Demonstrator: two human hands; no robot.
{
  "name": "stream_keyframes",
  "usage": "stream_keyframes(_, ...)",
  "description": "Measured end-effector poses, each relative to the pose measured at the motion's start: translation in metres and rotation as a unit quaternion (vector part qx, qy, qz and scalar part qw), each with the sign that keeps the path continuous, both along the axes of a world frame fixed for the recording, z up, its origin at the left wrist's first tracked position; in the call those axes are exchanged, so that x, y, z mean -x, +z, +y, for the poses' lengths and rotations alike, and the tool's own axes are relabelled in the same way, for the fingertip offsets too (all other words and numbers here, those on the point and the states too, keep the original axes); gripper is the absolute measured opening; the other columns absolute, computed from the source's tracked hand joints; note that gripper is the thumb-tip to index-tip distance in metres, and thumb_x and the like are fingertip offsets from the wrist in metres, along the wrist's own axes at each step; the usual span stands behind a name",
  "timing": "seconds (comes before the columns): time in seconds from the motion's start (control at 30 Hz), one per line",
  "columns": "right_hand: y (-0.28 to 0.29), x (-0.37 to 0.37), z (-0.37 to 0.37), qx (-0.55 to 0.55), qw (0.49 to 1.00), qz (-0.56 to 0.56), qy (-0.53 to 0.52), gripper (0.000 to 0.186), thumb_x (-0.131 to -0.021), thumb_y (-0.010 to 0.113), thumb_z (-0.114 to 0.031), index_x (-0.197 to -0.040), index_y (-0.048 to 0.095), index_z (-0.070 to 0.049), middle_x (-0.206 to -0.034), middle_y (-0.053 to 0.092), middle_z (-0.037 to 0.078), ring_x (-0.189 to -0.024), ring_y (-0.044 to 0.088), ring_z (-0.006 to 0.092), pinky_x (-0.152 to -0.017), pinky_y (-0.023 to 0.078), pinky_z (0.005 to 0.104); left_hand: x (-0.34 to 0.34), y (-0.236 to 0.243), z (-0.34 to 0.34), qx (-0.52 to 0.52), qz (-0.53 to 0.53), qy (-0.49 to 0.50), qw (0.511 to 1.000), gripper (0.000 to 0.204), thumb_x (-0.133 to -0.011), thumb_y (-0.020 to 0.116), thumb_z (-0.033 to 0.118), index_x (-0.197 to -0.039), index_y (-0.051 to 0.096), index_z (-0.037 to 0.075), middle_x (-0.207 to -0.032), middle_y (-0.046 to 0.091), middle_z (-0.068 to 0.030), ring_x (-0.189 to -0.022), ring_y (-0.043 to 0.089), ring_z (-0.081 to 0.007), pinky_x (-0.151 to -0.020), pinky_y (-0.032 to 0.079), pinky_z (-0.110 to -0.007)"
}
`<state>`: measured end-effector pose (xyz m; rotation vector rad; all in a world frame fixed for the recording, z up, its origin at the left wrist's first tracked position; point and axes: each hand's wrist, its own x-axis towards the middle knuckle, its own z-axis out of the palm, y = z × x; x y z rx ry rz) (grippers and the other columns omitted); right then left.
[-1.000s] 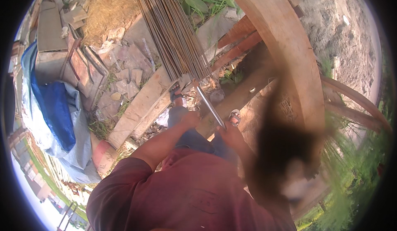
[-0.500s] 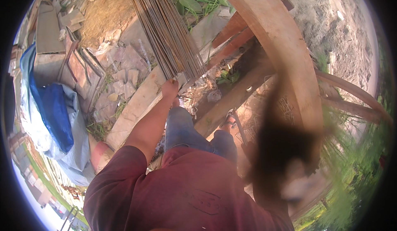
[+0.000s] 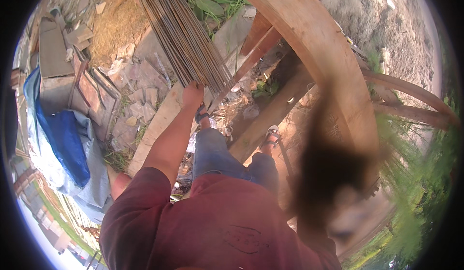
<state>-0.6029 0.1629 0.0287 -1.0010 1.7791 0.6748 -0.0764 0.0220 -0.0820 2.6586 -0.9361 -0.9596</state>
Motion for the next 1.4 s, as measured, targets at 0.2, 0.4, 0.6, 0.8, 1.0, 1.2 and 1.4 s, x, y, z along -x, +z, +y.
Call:
stream_keyframes(0.2, -0.017, -0.036, -0.014, 0.138, 0.983, -0.030, 0.116, 0.039, -0.085, 0.060, -0.039, -0.078, 0.049, -0.002, -0.054, 0.052, 0.008, -0.042, 0.054, 0.0197, -0.041, 0.044, 0.0342, -0.019, -0.031, -0.038, -0.071, 0.008, -0.005, 0.997, 0.034, -0.083, 0.057, 0.033, -0.099, 0.066, 0.004, -0.101, 0.066, -0.0190, -0.095, 0.063, -0.0344, -0.082, 0.050, -0.042)
stream_keyframes(0.4, 0.004, -0.067, -0.033, 0.060, 0.994, -0.084, 0.039, 0.038, -0.085, 0.061, -0.037, -0.079, 0.050, -0.001, -0.054, 0.051, 0.008, -0.041, 0.053, 0.0191, -0.040, 0.043, 0.0346, -0.052, -0.039, 0.017, -0.140, -0.019, -0.036, 0.989, 0.034, -0.083, 0.056, 0.032, -0.104, 0.065, 0.007, -0.109, 0.064, -0.0174, -0.099, 0.063, -0.0323, -0.084, 0.050, -0.041)
stream_keyframes(0.6, -0.039, -0.023, -0.014, 0.056, 0.993, -0.043, 0.099, 0.038, -0.084, 0.062, -0.037, -0.080, 0.051, -0.001, -0.055, 0.052, 0.009, -0.043, 0.054, 0.0201, -0.041, 0.045, 0.0355, -0.026, 0.019, -0.009, -0.021, -0.010, -0.147, 0.989, 0.028, -0.084, 0.055, 0.025, -0.103, 0.064, 0.006, -0.104, 0.064, -0.0164, -0.093, 0.063, -0.0357, -0.080, 0.051, -0.044)
stream_keyframes(0.8, -0.007, -0.027, -0.013, 0.003, 0.999, -0.015, -0.043, 0.037, -0.084, 0.061, -0.036, -0.080, 0.050, 0.000, -0.056, 0.053, 0.009, -0.043, 0.054, 0.0210, -0.040, 0.044, 0.0361, 0.049, -0.024, -0.082, 0.199, -0.174, -0.470, 0.842, 0.021, -0.081, 0.055, 0.016, -0.099, 0.066, 0.011, -0.095, 0.065, -0.0047, -0.108, 0.054, -0.0249, -0.095, 0.039, -0.045)
stream_keyframes(1.0, -0.002, 0.012, 0.034, -0.001, 0.988, -0.034, -0.153, 0.035, -0.084, 0.061, -0.033, -0.082, 0.052, 0.001, -0.057, 0.054, 0.010, -0.043, 0.054, 0.0202, -0.039, 0.044, 0.0359, 0.046, -0.026, -0.126, -0.075, -0.168, -0.655, 0.733, 0.018, -0.080, 0.054, 0.013, -0.087, 0.071, 0.014, -0.091, 0.067, -0.0016, -0.102, 0.058, -0.0210, -0.092, 0.037, -0.042)
stream_keyframes(1.2, -0.008, 0.036, 0.064, -0.018, 0.989, -0.029, -0.147, 0.037, -0.083, 0.062, -0.032, -0.085, 0.055, 0.004, -0.058, 0.056, 0.011, -0.044, 0.056, 0.0216, -0.040, 0.046, 0.0360, 0.031, -0.002, -0.093, 0.042, -0.123, -0.727, 0.674, 0.015, -0.081, 0.053, 0.015, -0.091, 0.064, 0.015, -0.089, 0.064, -0.0005, -0.100, 0.057, -0.0181, -0.088, 0.038, -0.037)
stream_keyframes(1.4, -0.013, 0.052, 0.066, 0.002, 0.981, -0.017, -0.195, 0.035, -0.081, 0.064, -0.028, -0.085, 0.055, 0.005, -0.057, 0.055, 0.013, -0.043, 0.054, 0.0223, -0.040, 0.044, 0.0363, 0.036, 0.082, -0.024, 0.202, -0.040, -0.681, 0.702, 0.015, -0.080, 0.056, 0.019, -0.093, 0.061, 0.014, -0.096, 0.058, -0.0019, -0.102, 0.053, -0.0197, -0.087, 0.036, -0.041)
